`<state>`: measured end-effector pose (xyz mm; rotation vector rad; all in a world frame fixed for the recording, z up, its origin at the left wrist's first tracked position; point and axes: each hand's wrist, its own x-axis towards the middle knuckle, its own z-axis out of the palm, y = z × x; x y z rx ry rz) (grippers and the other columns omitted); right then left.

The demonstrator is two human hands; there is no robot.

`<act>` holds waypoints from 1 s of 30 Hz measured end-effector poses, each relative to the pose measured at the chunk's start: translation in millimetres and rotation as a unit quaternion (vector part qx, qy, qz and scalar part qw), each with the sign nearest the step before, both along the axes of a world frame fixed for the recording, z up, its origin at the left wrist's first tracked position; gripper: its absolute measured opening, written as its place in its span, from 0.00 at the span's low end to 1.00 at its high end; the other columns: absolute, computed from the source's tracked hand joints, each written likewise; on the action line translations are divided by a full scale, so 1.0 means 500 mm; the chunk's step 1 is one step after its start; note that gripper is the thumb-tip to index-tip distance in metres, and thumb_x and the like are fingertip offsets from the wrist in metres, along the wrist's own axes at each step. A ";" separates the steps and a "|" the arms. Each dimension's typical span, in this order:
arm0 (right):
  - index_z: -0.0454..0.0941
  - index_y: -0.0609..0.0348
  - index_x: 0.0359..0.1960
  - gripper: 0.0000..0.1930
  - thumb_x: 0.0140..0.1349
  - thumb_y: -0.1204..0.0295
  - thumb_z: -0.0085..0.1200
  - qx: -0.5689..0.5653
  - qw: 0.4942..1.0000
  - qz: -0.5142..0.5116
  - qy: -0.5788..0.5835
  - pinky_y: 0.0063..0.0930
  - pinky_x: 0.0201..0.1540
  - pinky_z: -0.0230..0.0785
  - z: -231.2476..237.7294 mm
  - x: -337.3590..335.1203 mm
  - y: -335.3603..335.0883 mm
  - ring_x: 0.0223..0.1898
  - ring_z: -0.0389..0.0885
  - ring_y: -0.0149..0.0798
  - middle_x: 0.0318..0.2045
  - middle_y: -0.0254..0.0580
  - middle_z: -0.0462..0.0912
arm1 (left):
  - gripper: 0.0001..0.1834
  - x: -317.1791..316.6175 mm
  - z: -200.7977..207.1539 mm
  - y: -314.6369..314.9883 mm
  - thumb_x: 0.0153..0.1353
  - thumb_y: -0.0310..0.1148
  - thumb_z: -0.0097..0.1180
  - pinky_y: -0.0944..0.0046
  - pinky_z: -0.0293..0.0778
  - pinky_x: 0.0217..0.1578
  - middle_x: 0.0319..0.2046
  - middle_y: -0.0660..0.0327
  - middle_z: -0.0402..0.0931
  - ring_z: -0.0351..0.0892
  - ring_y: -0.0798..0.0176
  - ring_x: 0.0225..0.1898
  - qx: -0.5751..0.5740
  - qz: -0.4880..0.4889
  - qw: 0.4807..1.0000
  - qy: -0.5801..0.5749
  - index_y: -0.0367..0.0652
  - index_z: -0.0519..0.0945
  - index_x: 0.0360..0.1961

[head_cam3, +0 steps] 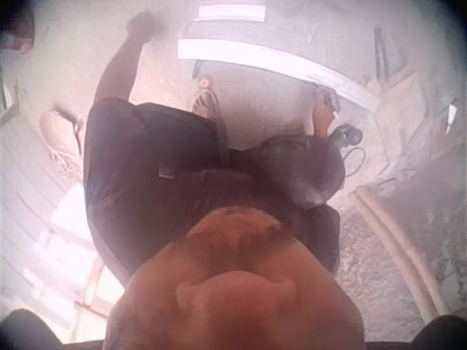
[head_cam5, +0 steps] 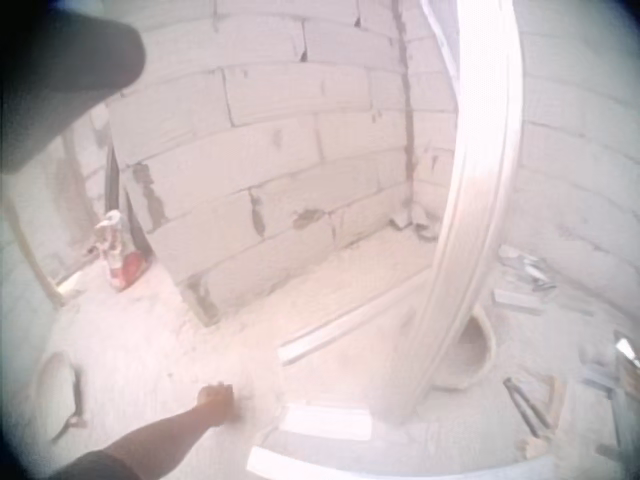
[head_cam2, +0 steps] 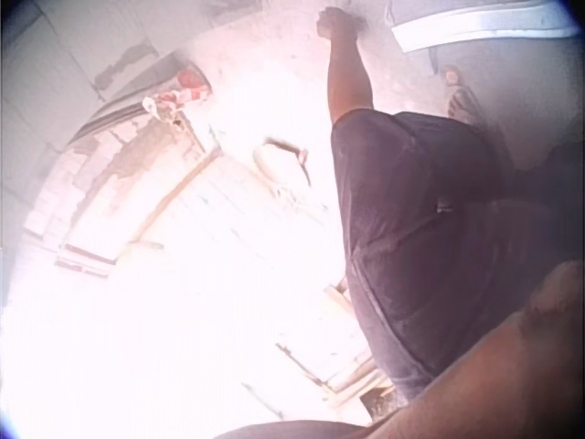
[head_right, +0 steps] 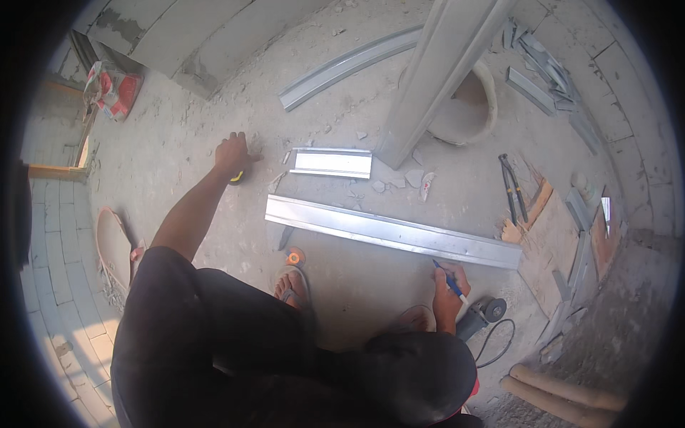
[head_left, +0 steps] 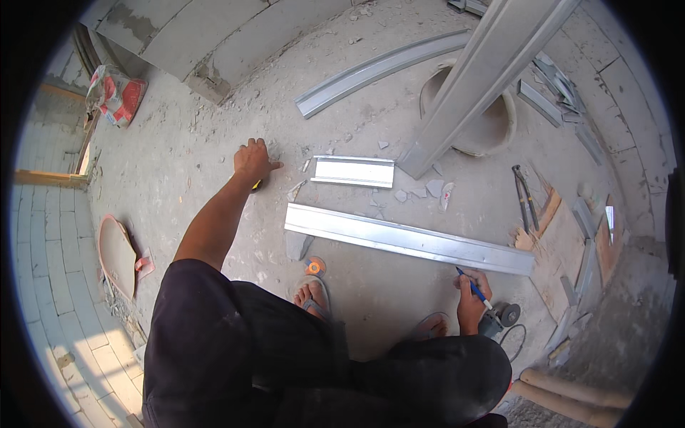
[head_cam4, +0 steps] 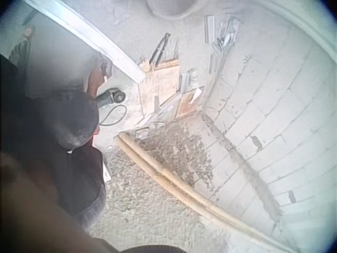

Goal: The person measures and marks metal strips with a tape measure and marker, then uses an angle grinder to cut the strips into smaller pieces. The person arranges the cut pieces on the floor.

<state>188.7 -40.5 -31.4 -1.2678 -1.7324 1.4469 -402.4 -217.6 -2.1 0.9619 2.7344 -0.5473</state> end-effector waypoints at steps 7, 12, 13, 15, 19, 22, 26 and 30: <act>0.80 0.67 0.44 0.08 0.71 0.74 0.62 -0.023 0.995 -0.071 -0.071 0.28 0.40 0.78 0.031 0.132 -0.095 0.32 0.85 0.32 0.30 0.44 0.87 | 0.44 -0.087 -0.097 0.404 0.61 0.59 0.71 0.42 0.77 0.62 0.62 0.47 0.76 0.75 0.43 0.66 0.288 -0.097 0.952 0.040 0.39 0.73 0.68; 0.83 0.64 0.44 0.08 0.68 0.73 0.63 -0.010 0.981 -0.115 -0.156 0.28 0.42 0.80 0.077 0.246 -0.153 0.34 0.87 0.32 0.32 0.42 0.90 | 0.53 -0.076 -0.180 0.525 0.54 0.60 0.77 0.36 0.70 0.69 0.68 0.48 0.71 0.69 0.43 0.71 0.202 -0.011 0.979 0.013 0.42 0.68 0.74; 0.83 0.65 0.45 0.09 0.69 0.72 0.63 -0.022 0.972 -0.134 -0.191 0.28 0.43 0.79 0.091 0.244 -0.164 0.36 0.87 0.32 0.33 0.42 0.90 | 0.54 -0.064 -0.182 0.517 0.53 0.59 0.78 0.38 0.71 0.68 0.69 0.48 0.71 0.69 0.42 0.72 0.172 -0.019 0.985 0.021 0.42 0.69 0.74; 0.83 0.66 0.46 0.08 0.71 0.74 0.62 -0.069 0.966 -0.163 -0.189 0.27 0.44 0.77 0.138 0.211 -0.141 0.37 0.86 0.31 0.35 0.42 0.90 | 0.53 -0.069 -0.137 0.511 0.52 0.57 0.78 0.36 0.72 0.67 0.69 0.46 0.70 0.66 0.42 0.74 0.103 -0.020 0.993 -0.051 0.42 0.69 0.73; 0.82 0.66 0.47 0.07 0.71 0.75 0.62 -0.009 0.975 -0.163 -0.148 0.27 0.45 0.79 0.101 0.213 -0.082 0.39 0.86 0.31 0.37 0.42 0.88 | 0.53 -0.132 -0.091 0.372 0.49 0.54 0.77 0.46 0.79 0.59 0.56 0.32 0.79 0.84 0.41 0.57 0.185 0.023 0.966 -0.178 0.27 0.69 0.66; 0.82 0.67 0.48 0.08 0.74 0.75 0.59 0.039 0.982 -0.138 -0.119 0.28 0.45 0.80 0.121 0.163 -0.016 0.39 0.86 0.33 0.37 0.42 0.88 | 0.55 -0.122 -0.036 0.152 0.47 0.55 0.74 0.50 0.80 0.56 0.52 0.28 0.81 0.86 0.38 0.52 0.262 0.004 0.941 -0.213 0.20 0.69 0.65; 0.85 0.66 0.53 0.12 0.77 0.71 0.56 0.083 0.989 -0.105 -0.066 0.27 0.44 0.79 0.123 0.103 0.067 0.36 0.85 0.32 0.38 0.43 0.88 | 0.47 0.015 0.084 -0.114 0.50 0.47 0.70 0.53 0.81 0.50 0.45 0.38 0.84 0.86 0.50 0.46 0.259 0.099 0.918 -0.282 0.18 0.73 0.63; 0.86 0.65 0.53 0.11 0.75 0.74 0.57 0.135 0.990 -0.039 0.023 0.28 0.46 0.79 0.131 0.007 0.138 0.39 0.86 0.35 0.40 0.45 0.88 | 0.30 0.232 0.180 -0.422 0.53 0.38 0.67 0.58 0.77 0.41 0.36 0.54 0.80 0.78 0.60 0.36 0.324 0.191 0.888 -0.265 0.27 0.79 0.53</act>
